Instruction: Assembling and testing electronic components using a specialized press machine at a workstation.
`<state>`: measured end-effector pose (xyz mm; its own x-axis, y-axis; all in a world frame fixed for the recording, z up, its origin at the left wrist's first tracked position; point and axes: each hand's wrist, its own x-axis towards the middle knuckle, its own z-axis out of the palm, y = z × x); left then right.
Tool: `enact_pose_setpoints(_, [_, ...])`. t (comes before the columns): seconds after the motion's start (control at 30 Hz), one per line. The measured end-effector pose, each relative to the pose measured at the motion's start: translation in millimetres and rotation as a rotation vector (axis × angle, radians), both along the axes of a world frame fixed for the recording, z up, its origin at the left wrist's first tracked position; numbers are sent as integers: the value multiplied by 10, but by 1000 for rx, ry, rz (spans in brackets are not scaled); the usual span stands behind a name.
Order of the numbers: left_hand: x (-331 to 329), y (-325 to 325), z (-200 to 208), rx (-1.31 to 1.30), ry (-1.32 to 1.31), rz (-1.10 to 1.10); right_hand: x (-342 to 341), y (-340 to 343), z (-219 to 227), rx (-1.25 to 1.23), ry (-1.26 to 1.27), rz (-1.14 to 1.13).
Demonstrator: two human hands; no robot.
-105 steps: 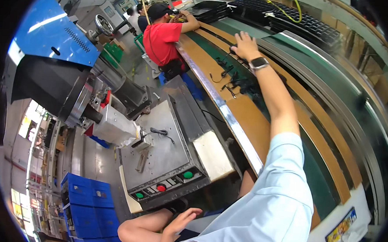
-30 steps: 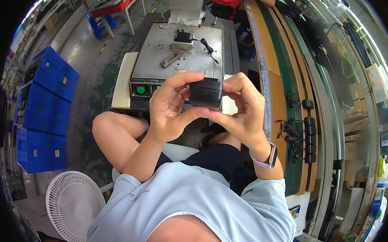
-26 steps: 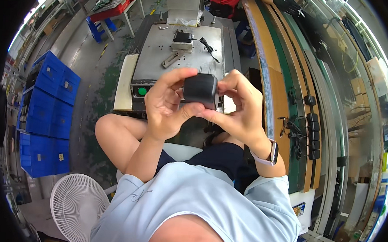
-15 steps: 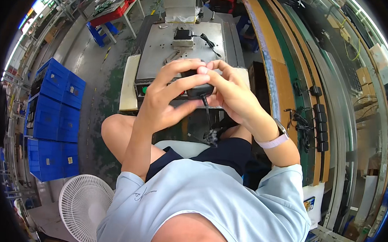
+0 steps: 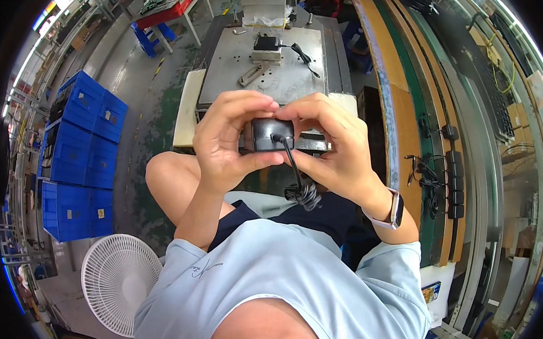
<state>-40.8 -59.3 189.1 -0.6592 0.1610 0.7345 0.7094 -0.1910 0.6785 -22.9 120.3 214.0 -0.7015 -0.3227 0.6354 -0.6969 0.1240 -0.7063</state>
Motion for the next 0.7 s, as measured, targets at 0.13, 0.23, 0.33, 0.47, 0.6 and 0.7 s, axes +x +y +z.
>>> enact_pose_setpoints(0.13, [-16, -21, -47, -73, 54, -5, 33, 27, 99, 79, 48, -28])
enact_pose_setpoints(0.23, [0, -60, -43, -147, 87, 29, 77, 92, 250, 160, 45, -16])
enact_pose_setpoints(0.33, [7, -55, -9, -287, 133, 101, 147, 203, 402, 330, -15, 14])
enact_pose_setpoints(0.47, [49, -32, 22, -330, 133, 186, 187, 117, 406, 593, 114, -135])
enact_pose_setpoints(0.6, [98, -9, 72, -355, 140, 227, 95, 127, 275, 653, 262, -163])
enact_pose_setpoints(0.7, [113, -7, 108, -369, 148, 240, 43, 145, 201, 620, 366, -140])
